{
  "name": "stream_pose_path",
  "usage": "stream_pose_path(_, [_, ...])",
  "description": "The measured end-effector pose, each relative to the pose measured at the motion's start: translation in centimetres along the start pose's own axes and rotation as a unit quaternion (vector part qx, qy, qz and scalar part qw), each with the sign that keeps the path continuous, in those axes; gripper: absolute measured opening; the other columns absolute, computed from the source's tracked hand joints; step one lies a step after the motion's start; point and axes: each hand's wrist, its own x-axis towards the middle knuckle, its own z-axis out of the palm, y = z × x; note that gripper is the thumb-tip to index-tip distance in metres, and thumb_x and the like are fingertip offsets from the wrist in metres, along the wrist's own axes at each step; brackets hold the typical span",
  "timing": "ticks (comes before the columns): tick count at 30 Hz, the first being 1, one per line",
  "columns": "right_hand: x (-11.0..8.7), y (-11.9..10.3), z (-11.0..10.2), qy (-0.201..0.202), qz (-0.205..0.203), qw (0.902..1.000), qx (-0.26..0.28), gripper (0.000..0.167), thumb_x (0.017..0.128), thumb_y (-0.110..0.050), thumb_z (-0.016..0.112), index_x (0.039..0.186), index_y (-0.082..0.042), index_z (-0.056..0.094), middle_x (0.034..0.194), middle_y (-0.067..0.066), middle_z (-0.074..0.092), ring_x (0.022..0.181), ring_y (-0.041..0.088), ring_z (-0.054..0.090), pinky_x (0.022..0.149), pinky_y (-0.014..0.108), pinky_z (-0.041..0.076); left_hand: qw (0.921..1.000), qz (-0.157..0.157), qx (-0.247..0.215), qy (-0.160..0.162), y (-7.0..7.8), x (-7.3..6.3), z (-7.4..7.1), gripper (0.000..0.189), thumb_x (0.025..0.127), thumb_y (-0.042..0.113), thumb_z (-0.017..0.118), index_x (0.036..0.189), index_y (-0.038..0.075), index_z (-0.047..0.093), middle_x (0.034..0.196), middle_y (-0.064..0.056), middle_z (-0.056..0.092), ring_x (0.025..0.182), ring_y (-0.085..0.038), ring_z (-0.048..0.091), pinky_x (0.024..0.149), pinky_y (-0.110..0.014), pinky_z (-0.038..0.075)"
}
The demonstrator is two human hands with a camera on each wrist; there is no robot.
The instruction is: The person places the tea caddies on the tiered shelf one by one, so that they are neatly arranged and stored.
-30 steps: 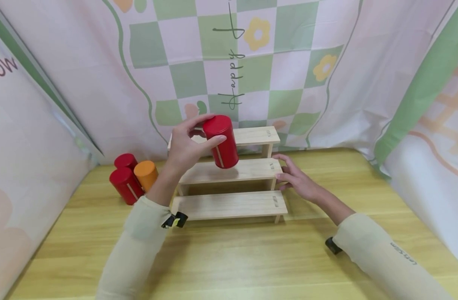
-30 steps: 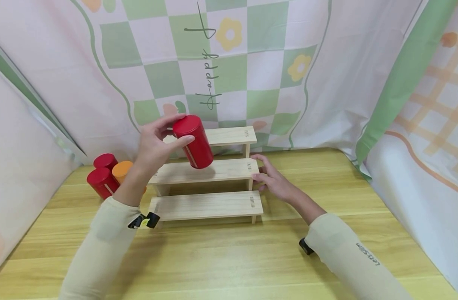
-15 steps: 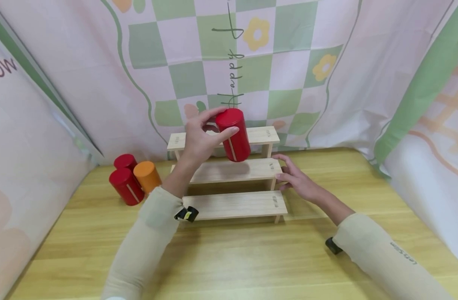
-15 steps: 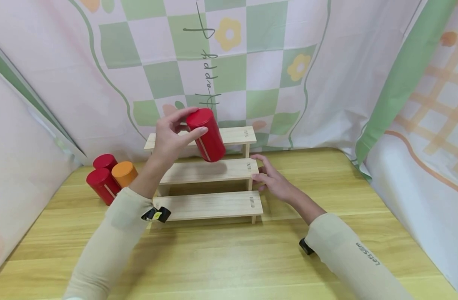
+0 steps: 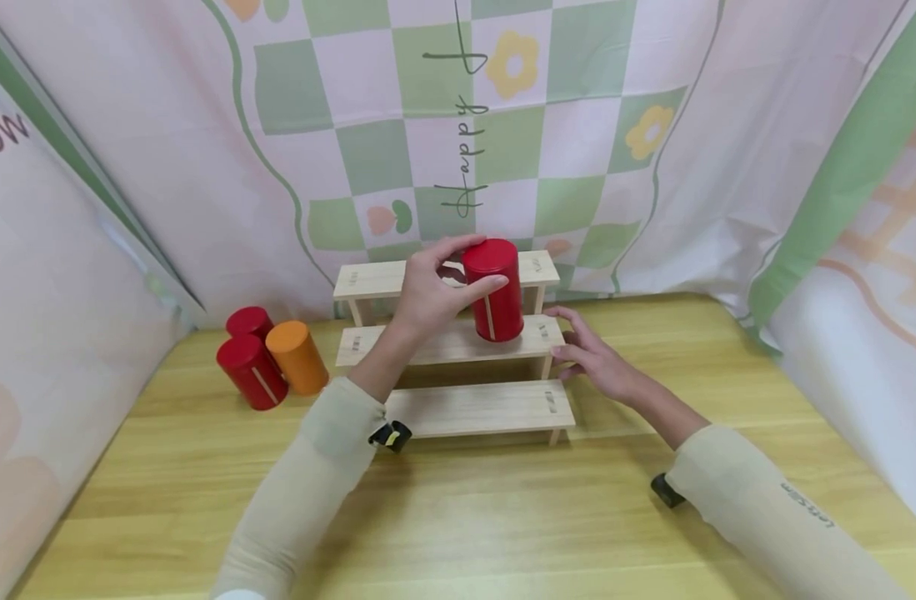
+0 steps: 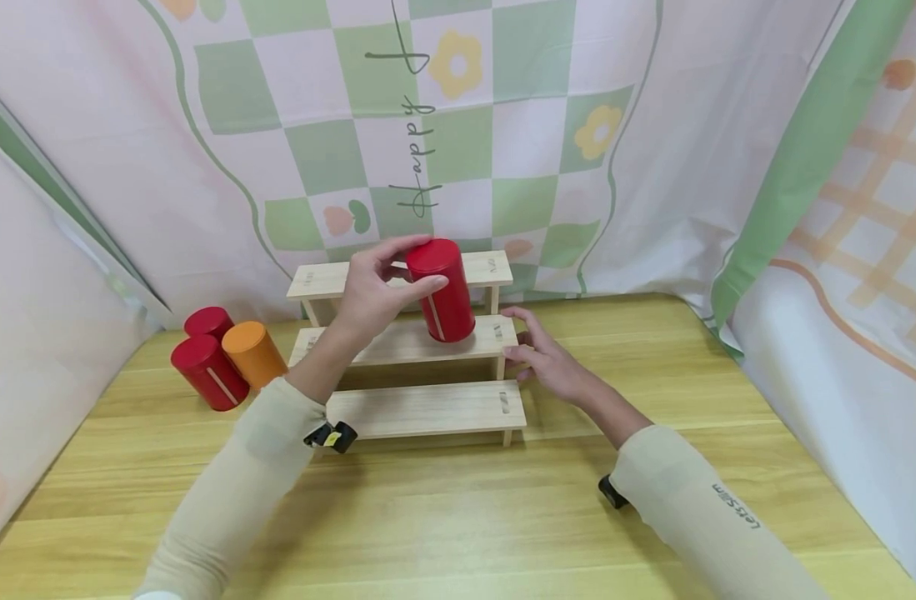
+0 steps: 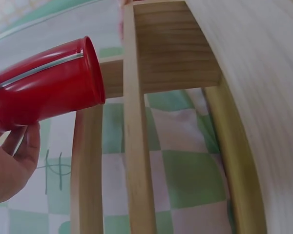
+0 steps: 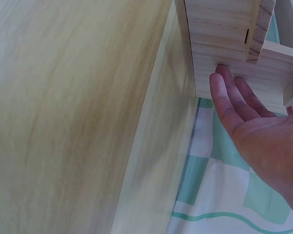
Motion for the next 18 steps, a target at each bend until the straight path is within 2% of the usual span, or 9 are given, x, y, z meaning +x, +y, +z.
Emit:
stream_pose_path(7, [0.1,0.0,0.1,0.004,0.001,1.0000,0.003,0.062,0.107,-0.021,0.045,0.159,-0.004,0.016,0.140,0.033,0.048,0.107,0.031,0.056,0.088,0.050,0.056,0.9997,-0.015,-0.006,-0.016,-0.3,-0.1,0.8,0.056,0.087,0.019,0.086,0.138,0.005,0.066,0.123,-0.008,0.070,0.102,-0.020,0.066,0.085,-0.030,0.060])
stream_pose_path(18, [0.0,0.0,0.1,0.002,0.001,0.9999,0.010,0.061,0.107,-0.022,0.045,0.159,-0.006,0.016,0.140,0.032,0.046,0.107,0.029,0.054,0.087,0.049,0.056,0.9995,-0.017,0.001,-0.028,-0.9,-0.2,1.5,0.056,0.086,0.016,0.086,0.137,0.006,0.066,0.126,-0.010,0.069,0.092,-0.024,0.068,0.082,-0.028,0.059])
